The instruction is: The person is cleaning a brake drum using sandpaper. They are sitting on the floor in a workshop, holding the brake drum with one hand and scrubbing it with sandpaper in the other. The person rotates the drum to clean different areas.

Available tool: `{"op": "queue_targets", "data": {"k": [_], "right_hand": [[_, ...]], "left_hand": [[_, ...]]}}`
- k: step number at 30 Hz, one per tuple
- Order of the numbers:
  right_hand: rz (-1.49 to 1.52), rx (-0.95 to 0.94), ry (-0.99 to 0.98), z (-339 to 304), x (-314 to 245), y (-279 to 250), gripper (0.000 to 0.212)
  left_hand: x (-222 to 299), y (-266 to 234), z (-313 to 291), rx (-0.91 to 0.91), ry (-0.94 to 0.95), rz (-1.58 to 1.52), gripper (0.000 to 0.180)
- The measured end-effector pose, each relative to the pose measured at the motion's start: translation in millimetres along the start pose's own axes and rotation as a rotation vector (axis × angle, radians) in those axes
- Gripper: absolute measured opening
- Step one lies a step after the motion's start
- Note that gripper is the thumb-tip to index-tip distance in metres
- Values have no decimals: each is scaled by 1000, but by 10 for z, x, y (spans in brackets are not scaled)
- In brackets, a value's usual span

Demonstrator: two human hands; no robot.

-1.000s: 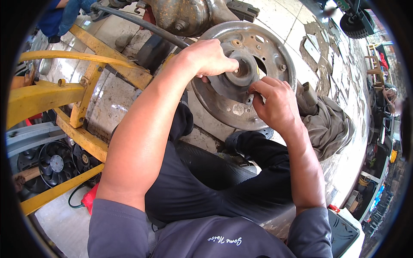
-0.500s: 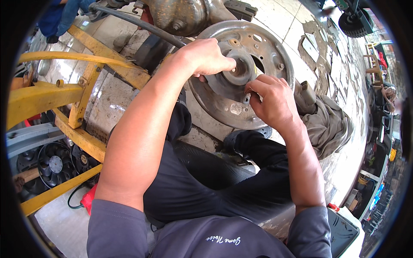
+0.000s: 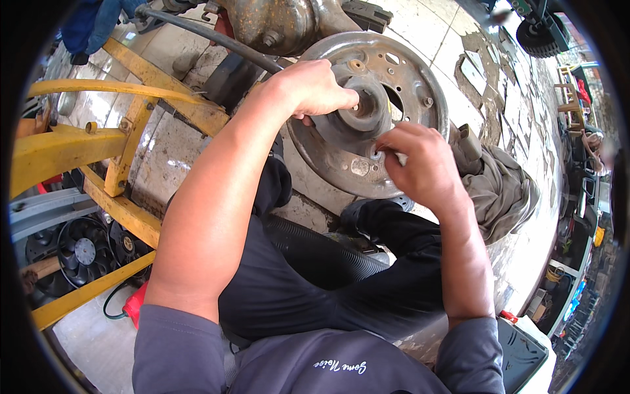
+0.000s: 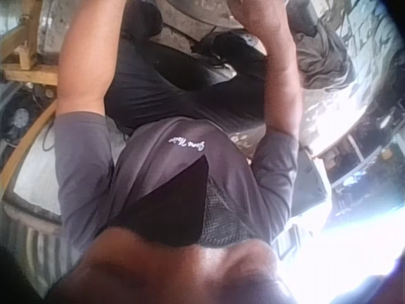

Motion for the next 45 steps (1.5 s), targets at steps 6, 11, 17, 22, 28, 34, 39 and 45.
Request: {"op": "queue_targets", "data": {"k": [6,11,17,22,28,34,39,45], "right_hand": [[373,-15,299,-121,386,63,16],[342,-40,205,-49,249,74,16],[11,49,-36,-9,102,102,13],[-109,29,-10,21,81,78,13],[22,19,52,-41,167,78,14],[-99,52,-23,-7,81,98,10],[-29,-2,32,-24,140,62,11],[69,32,83,3,143,105,11]], "left_hand": [[-9,8,18,-18,-16,-2,53],[-32,12,2,-28,-33,-52,58],[-28,19,33,-8,-24,-16,51],[-28,11,-4,19,-7,-39,51],[-22,26,25,-1,-2,-53,50],[-6,17,3,-39,-4,-52,54],[-43,29,36,-4,19,-56,51],[-45,28,36,-55,-49,-51,67]]}}
Point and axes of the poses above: each hand's wrist, its own z-axis towards the middle knuckle, its own y-axis out of the palm, x = y × z, the point moved 6 cm from there along z, towards the middle knuckle, and after that the axes turned 1 degree about y, right-handed, at the moved point
